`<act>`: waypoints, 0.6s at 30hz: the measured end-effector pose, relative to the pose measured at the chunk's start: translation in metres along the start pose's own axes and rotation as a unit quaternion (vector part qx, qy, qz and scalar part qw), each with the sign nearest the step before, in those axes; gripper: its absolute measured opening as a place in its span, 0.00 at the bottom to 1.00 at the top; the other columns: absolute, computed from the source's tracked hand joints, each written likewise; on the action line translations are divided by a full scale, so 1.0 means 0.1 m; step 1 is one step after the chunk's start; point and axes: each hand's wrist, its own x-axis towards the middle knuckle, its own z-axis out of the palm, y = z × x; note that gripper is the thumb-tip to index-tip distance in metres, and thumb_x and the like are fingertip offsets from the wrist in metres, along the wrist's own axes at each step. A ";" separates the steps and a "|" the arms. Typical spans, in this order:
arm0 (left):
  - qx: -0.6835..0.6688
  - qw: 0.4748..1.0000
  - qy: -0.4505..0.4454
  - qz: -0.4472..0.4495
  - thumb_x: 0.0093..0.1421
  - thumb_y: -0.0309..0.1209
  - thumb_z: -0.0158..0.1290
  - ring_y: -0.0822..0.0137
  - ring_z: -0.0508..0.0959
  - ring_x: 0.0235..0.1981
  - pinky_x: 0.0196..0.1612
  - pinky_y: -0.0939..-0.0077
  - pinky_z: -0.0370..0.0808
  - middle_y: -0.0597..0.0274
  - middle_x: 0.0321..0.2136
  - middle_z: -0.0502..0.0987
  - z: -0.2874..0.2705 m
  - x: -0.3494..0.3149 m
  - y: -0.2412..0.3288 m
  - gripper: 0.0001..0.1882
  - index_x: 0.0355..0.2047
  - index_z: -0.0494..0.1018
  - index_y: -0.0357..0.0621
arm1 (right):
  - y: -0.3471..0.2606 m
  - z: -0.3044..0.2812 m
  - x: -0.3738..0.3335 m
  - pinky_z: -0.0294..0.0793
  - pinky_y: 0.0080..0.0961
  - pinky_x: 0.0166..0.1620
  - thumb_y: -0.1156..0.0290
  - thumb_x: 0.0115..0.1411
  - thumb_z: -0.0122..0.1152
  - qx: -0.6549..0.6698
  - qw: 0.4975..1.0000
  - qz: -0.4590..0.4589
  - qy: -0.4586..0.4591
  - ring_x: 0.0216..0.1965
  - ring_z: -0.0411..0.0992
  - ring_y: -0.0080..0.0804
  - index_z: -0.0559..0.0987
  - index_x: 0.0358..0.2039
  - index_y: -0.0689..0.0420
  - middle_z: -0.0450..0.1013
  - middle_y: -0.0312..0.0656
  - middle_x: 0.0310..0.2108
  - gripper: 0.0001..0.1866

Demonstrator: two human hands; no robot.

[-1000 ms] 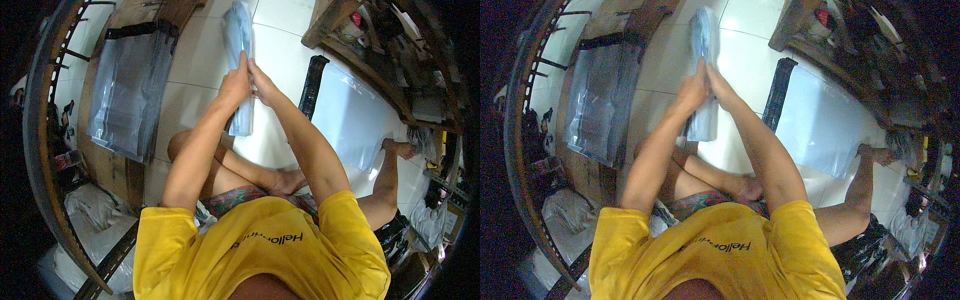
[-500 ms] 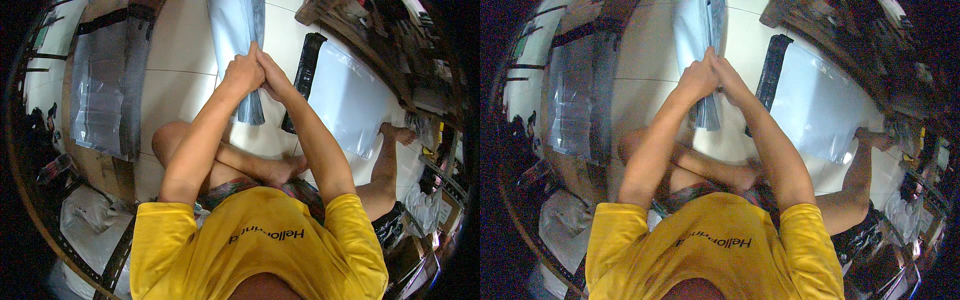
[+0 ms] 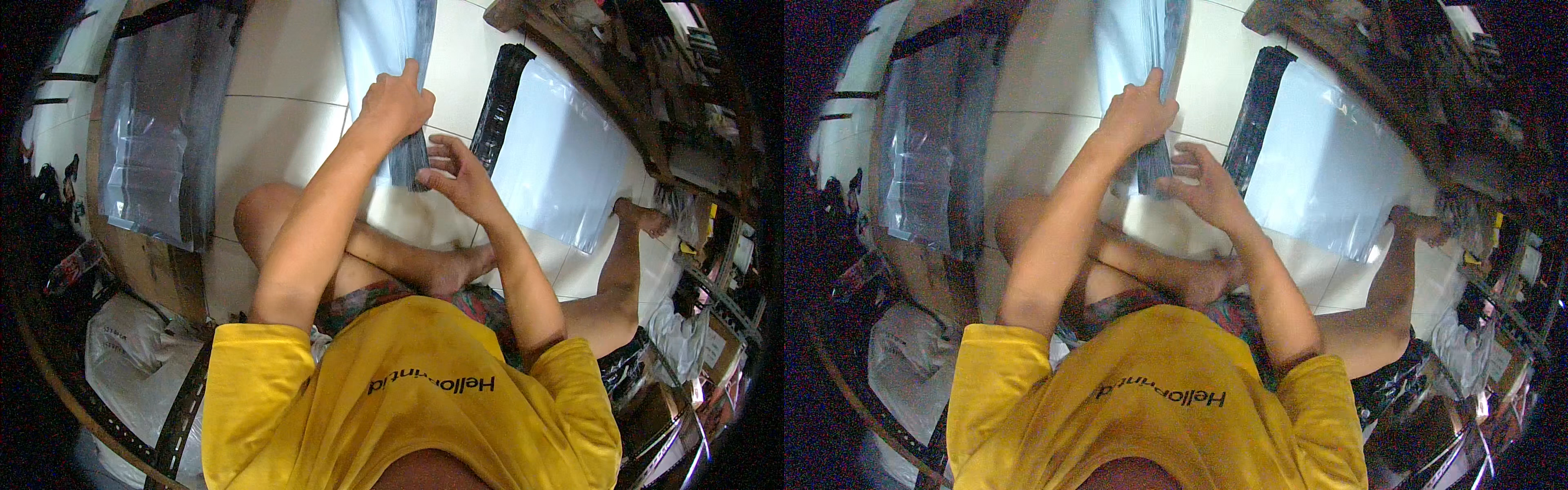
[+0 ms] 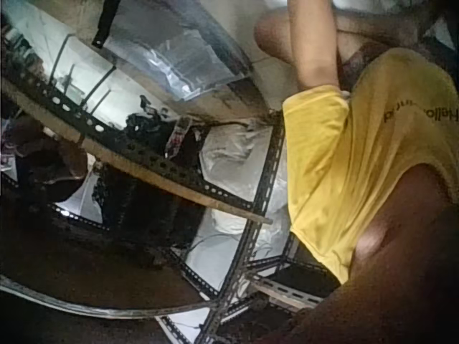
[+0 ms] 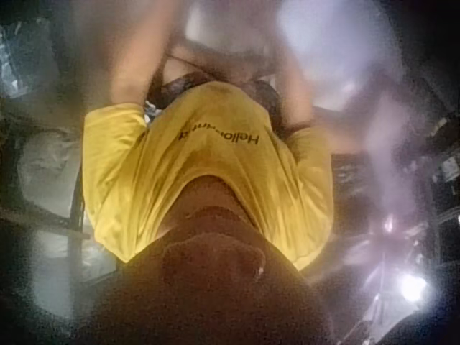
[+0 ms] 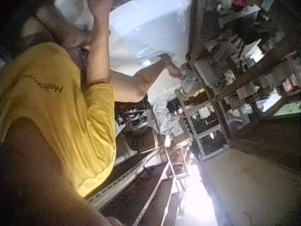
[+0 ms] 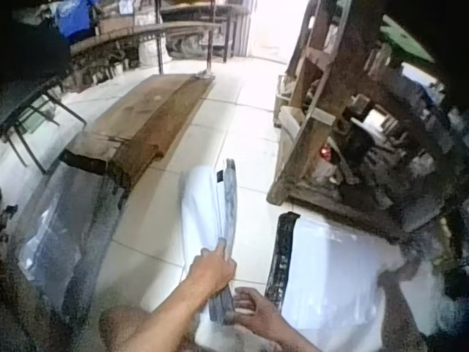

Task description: The person sits on the floor and repeatedly folds stacks of papers or thin items into white poly mailers. They smooth the contents, fold the mailer flaps, and seal them with black tape. The person handles the items one at a time, placing each sealed package aside.

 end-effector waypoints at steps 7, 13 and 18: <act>0.001 1.000 -0.014 -0.005 0.63 0.44 0.47 0.31 0.79 0.44 0.53 0.45 0.75 0.26 0.41 0.77 -0.04 0.01 0.00 0.34 0.65 0.59 0.37 | 0.18 -0.01 -0.06 0.77 0.29 0.50 0.64 0.64 0.65 -0.006 1.000 -0.013 0.001 0.44 0.77 0.30 0.78 0.53 0.63 0.80 0.44 0.42 0.21; 0.004 1.000 -0.016 -0.014 0.62 0.44 0.46 0.32 0.79 0.44 0.54 0.46 0.74 0.26 0.41 0.78 -0.06 0.00 -0.02 0.36 0.66 0.58 0.37 | 0.16 -0.07 -0.07 0.77 0.26 0.50 0.64 0.69 0.60 0.044 0.998 0.042 -0.026 0.42 0.75 0.23 0.81 0.48 0.64 0.79 0.37 0.40 0.16; 0.006 1.000 -0.016 -0.015 0.62 0.44 0.46 0.32 0.79 0.44 0.54 0.47 0.74 0.26 0.41 0.78 -0.07 0.00 -0.01 0.36 0.66 0.58 0.36 | 0.28 -0.11 -0.03 0.77 0.26 0.50 0.62 0.69 0.59 0.087 0.994 0.054 -0.033 0.41 0.75 0.23 0.81 0.48 0.62 0.78 0.36 0.39 0.17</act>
